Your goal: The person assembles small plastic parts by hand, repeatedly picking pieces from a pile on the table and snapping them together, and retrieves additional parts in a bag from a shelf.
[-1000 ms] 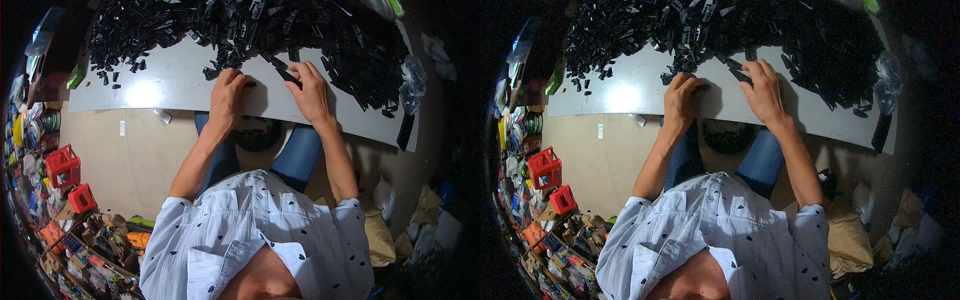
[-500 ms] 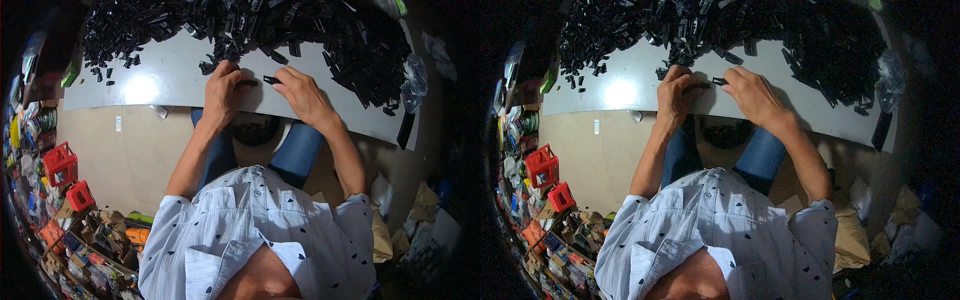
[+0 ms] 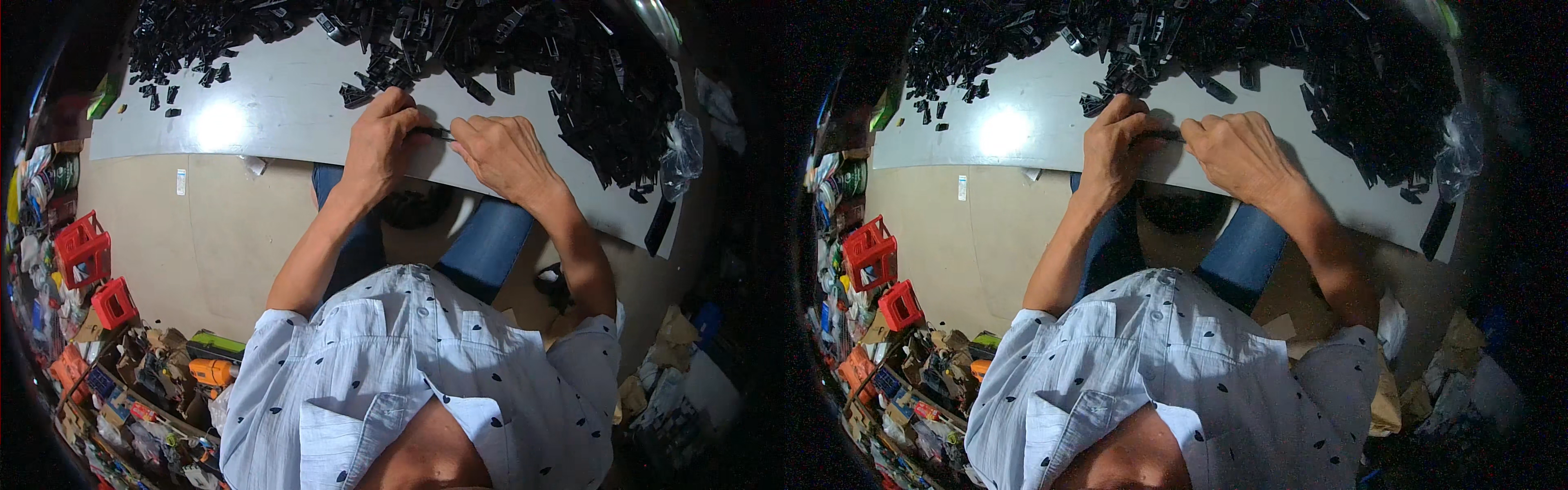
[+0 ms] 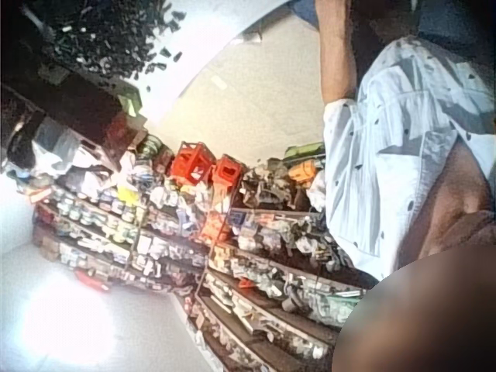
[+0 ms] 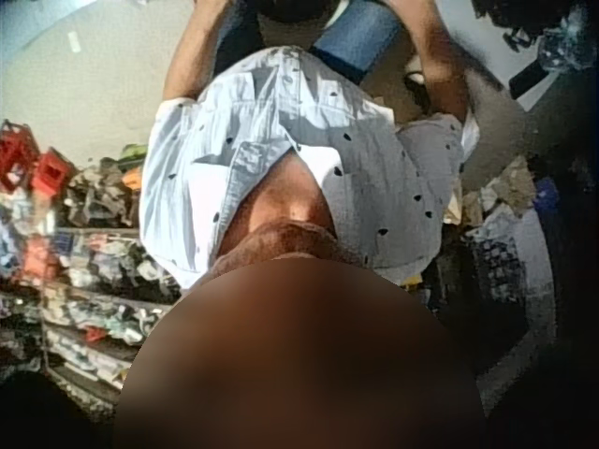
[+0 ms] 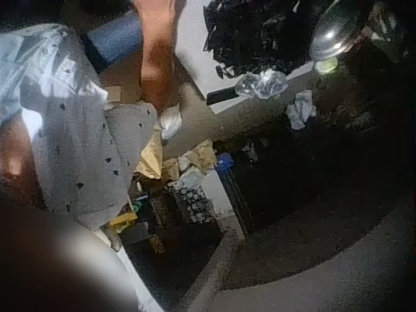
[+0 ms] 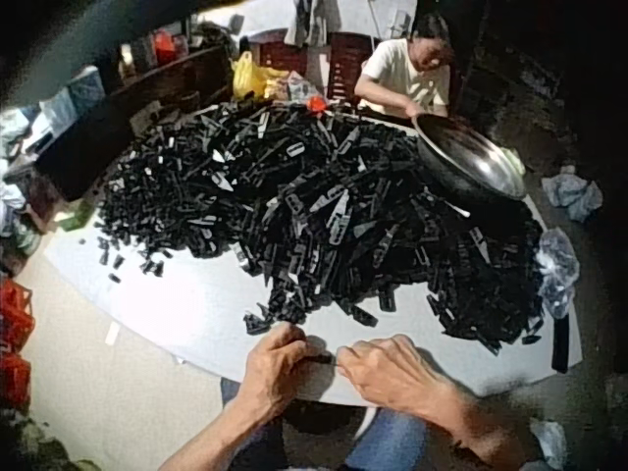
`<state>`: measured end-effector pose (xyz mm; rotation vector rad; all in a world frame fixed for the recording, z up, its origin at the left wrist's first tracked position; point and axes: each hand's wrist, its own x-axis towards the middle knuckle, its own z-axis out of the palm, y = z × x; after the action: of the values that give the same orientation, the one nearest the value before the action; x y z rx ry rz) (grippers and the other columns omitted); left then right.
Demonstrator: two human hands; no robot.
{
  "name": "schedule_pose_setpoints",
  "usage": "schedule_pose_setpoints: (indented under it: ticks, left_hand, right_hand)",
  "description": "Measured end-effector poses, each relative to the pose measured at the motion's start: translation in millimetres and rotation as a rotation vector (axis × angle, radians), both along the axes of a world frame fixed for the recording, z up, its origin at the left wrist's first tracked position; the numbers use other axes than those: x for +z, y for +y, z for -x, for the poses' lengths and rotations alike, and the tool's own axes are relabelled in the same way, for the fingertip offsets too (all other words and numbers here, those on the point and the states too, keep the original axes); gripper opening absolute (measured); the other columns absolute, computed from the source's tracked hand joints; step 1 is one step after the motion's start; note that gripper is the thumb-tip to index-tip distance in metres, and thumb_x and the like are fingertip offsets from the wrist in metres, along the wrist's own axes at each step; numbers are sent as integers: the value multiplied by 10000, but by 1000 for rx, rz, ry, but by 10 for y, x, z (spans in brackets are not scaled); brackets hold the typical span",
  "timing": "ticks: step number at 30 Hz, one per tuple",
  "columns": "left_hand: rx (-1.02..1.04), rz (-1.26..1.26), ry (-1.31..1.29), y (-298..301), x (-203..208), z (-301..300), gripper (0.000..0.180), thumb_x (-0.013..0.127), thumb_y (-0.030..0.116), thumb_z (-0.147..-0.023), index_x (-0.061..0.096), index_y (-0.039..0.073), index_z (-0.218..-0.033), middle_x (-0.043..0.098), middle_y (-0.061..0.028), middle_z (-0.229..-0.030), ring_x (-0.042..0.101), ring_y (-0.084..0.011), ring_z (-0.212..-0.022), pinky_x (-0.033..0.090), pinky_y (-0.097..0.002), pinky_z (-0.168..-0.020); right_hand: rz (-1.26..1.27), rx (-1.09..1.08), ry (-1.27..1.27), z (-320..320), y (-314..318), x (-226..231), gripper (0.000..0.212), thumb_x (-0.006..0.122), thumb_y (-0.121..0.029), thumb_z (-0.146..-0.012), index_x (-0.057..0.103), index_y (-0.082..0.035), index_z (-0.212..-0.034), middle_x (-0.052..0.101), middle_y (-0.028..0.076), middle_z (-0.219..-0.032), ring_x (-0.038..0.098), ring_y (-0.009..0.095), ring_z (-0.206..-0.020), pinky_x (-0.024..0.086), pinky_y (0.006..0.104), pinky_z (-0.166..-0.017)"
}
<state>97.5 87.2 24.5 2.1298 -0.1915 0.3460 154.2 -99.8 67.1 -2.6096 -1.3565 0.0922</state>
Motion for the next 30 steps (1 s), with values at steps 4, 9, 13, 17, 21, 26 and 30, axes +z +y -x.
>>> schedule_pose_setpoints:
  ticks: [4,9,13,17,21,26,30]
  left_hand:
    - [17,74,-23,-6,-28,0,232,689,-38,-659,657,15,-883,552,-101,-867,585,-284,-823,486,-355,-702]
    - [3,23,-46,-4,-49,-27,170,642,-21,-642,644,16,-808,529,-101,-767,568,-288,-773,474,-368,-665]
    - [0,16,-37,-14,-33,-44,105,608,-29,-642,601,13,-738,496,-105,-735,549,-298,-740,458,-383,-635]
    - [-5,51,-29,-34,-37,-50,94,591,-40,-644,588,10,-724,482,-109,-724,545,-293,-730,449,-383,-623]
    - [15,34,-75,-32,-56,-76,91,587,-42,-642,584,5,-720,477,-108,-720,542,-292,-725,449,-384,-622]
    - [-20,177,-61,58,-53,-34,158,668,-73,-644,590,-8,-765,495,-103,-721,540,-278,-699,448,-354,-611]
    - [-67,264,40,132,25,90,217,754,-53,-655,585,-2,-780,535,-53,-717,532,-185,-642,446,-296,-581]
  right_hand:
    - [226,150,-140,-56,88,122,83,605,-109,-818,569,-36,-798,623,106,-646,641,262,-610,491,365,-543]
    - [494,282,-137,-100,343,339,122,581,-99,-821,686,-45,-790,683,105,-691,687,198,-670,530,323,-578]
    - [617,378,-67,-120,444,379,152,588,-99,-819,716,-63,-746,696,83,-728,692,198,-685,541,333,-598]
    - [730,383,4,-164,525,407,151,594,-104,-817,723,-74,-743,699,83,-743,693,196,-691,546,340,-607]
    - [665,371,8,-212,537,404,139,600,-117,-831,724,-74,-784,699,90,-745,691,214,-681,539,340,-597]
    - [531,212,101,-258,271,284,123,581,-153,-887,643,-48,-893,660,111,-732,664,233,-667,516,349,-582]
    - [116,17,50,19,-129,265,238,675,-172,-820,484,-34,-786,524,130,-721,557,313,-652,435,419,-552]
